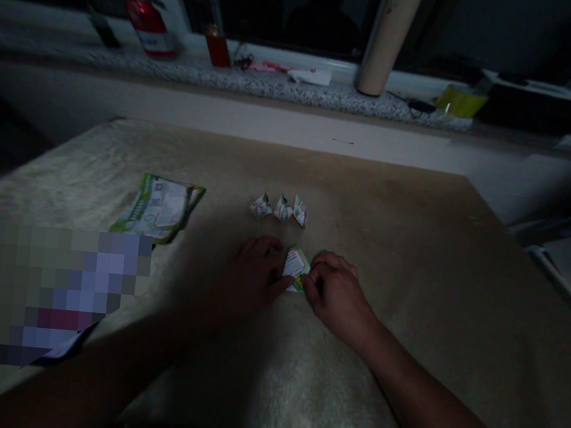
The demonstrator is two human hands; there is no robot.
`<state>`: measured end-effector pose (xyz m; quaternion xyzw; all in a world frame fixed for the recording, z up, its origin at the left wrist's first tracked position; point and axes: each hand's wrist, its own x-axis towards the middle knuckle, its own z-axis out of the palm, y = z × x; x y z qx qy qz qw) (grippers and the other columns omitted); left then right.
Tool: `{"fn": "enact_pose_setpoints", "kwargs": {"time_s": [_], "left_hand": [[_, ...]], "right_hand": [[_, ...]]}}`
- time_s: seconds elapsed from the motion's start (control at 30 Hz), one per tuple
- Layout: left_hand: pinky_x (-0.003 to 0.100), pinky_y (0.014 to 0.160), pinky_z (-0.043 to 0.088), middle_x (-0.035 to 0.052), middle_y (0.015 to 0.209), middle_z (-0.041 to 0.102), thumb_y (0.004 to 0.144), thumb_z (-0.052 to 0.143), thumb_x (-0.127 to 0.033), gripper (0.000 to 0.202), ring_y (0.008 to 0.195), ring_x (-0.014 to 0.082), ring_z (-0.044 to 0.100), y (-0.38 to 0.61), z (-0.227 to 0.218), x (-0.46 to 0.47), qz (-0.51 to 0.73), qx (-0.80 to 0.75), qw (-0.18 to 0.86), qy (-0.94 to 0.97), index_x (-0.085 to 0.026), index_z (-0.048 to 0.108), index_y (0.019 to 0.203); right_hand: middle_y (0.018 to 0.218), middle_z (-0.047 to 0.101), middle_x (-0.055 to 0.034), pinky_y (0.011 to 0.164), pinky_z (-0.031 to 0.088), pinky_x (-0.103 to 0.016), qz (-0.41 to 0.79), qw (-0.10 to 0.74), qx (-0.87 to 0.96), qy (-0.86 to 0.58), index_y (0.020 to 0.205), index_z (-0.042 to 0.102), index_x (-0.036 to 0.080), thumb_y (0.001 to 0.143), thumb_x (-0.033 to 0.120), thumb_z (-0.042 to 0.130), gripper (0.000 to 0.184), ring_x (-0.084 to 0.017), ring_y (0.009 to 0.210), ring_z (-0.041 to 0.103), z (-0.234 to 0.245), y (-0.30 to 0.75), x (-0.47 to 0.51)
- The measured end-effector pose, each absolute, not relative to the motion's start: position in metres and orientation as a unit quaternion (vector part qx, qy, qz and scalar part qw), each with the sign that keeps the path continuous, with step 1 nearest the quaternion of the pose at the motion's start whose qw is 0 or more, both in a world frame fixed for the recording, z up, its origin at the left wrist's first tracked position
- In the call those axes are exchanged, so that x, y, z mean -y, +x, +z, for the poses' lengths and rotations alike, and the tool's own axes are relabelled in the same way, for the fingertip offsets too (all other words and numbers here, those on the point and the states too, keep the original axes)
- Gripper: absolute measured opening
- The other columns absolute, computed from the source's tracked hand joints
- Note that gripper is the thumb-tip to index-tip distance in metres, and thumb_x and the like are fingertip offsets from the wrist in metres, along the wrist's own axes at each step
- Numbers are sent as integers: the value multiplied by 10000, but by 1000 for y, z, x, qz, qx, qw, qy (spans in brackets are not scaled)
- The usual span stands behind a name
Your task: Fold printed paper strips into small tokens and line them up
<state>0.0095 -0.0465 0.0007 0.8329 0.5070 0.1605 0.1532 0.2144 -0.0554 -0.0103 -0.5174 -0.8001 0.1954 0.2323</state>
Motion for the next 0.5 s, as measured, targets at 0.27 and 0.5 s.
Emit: {"fn": "enact_pose_setpoints", "kwargs": {"time_s": [0.27,0.5], "left_hand": [[480,1032,371,81,1284,560,874,657,-381,187,1206,286,496,8,-1,46,168,-505,159,832,-203,662,816],[485,1023,377,84,1286,563,876,651,-383,203,1217,288,492,9,0,45,164,-504,160,833,-200,660,788]], "right_hand": [[882,628,-60,789,479,-347,195,234,801,-516,700,559,205,882,176,598,189,-201,848,605,-13,215,55],[889,626,-60,784,485,-353,193,235,801,-516,704,567,206,876,183,609,180,-200,836,611,-14,216,54]]}}
